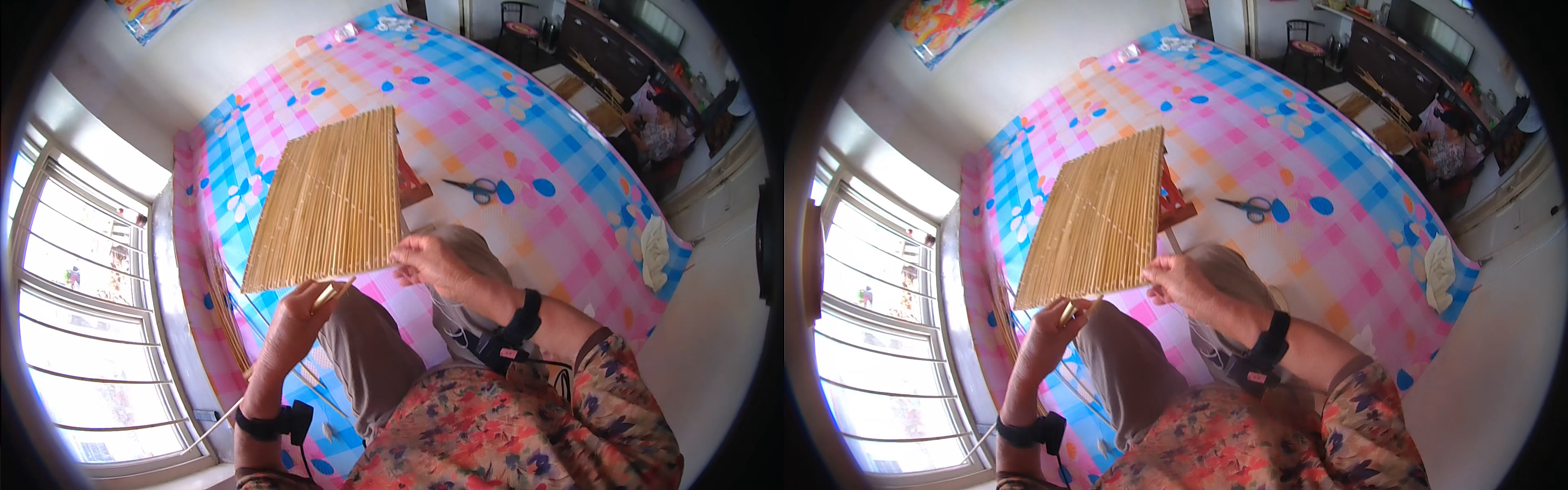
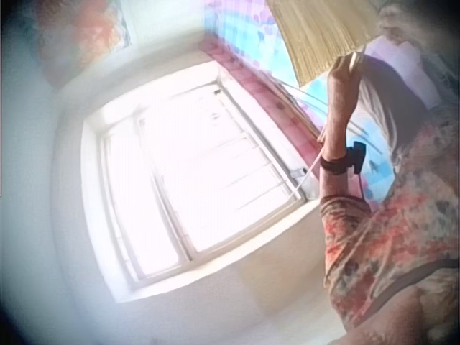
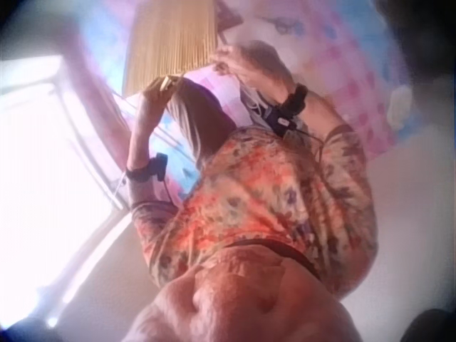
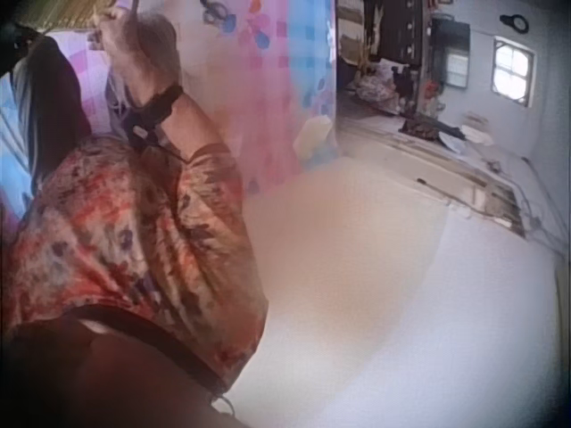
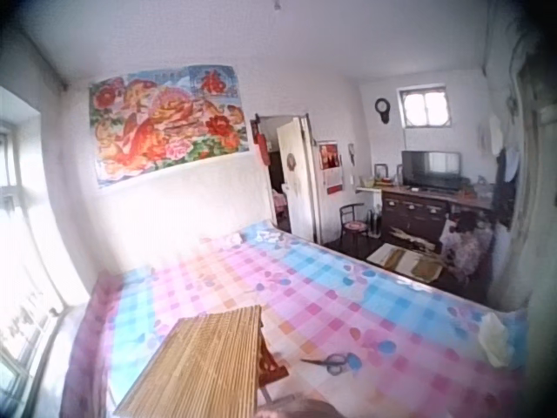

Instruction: The person weaves together thin bamboo sticks by threading a white string through and around them while holding the sticks against a wooden frame.

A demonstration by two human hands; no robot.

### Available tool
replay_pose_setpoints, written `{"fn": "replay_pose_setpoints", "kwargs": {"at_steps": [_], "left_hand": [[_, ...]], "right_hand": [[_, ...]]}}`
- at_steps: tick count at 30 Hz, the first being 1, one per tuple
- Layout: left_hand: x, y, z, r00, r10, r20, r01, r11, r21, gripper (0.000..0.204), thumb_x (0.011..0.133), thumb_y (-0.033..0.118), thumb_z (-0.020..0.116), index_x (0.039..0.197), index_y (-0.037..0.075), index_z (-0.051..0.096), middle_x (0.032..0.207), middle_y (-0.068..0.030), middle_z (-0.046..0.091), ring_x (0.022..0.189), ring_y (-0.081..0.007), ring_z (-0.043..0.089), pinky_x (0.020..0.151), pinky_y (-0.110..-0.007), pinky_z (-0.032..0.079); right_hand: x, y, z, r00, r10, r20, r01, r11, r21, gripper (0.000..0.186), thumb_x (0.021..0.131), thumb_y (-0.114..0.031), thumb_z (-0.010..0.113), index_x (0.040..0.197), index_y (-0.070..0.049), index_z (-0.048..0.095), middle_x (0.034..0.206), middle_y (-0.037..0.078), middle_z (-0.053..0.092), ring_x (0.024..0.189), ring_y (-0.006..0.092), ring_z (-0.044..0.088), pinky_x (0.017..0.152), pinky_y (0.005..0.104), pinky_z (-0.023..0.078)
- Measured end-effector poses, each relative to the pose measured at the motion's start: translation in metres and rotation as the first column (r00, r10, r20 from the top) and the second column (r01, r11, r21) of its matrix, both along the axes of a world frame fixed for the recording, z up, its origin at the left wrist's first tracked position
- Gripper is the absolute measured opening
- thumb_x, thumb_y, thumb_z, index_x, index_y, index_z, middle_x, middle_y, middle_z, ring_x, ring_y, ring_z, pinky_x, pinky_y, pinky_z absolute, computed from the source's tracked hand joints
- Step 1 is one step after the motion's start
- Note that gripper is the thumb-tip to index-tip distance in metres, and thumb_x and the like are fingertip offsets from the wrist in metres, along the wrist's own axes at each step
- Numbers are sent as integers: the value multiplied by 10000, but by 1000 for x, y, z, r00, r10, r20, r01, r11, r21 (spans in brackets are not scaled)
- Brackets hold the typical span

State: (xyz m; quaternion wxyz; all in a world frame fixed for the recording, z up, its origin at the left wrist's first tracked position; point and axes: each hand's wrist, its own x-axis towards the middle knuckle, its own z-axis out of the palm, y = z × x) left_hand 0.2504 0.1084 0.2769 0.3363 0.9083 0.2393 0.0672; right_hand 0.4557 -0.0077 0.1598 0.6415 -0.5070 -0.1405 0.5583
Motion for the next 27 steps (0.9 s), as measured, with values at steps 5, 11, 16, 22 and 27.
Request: {"fn": "replay_pose_setpoints", "kwargs": {"at_steps": [5,11,16,22,27], "left_hand": [[-16,23,-8,994,70,84,-73,997,26,189,896,60,625,1077,16,657,859,-74,625,786,-122,569,726,-279,480],[-44,90,4,911,389,141,-385,921,-54,140,907,109,628,993,3,658,702,-6,584,592,-65,512,534,-247,433],[-50,90,10,929,369,16,-369,926,79,208,912,176,608,978,-20,637,646,-47,566,585,-106,561,533,-318,462],[-46,98,-22,936,282,-209,-302,951,-72,214,881,147,590,929,-58,628,696,-94,622,565,-157,601,521,-334,491],[-35,95,-38,927,255,-276,-300,944,-136,224,833,151,602,923,-47,654,674,-94,631,577,-173,620,542,-340,517]], "right_hand": [[-1,-4,1,994,-61,86,60,998,16,207,964,-189,578,1045,2,575,938,68,601,780,161,638,710,299,556],[6,-60,42,995,-37,88,22,987,160,212,978,-198,553,1029,7,574,932,60,601,786,153,641,722,287,558],[1,-129,40,986,52,159,-60,997,50,169,978,-154,541,987,12,569,956,86,615,831,198,661,769,336,556],[8,-178,47,969,85,232,-92,996,18,144,976,-167,550,975,-32,599,870,44,683,802,129,681,660,202,454],[22,-182,40,952,159,261,-192,976,103,131,984,-111,525,989,7,581,919,69,622,819,168,674,778,300,559]]}}
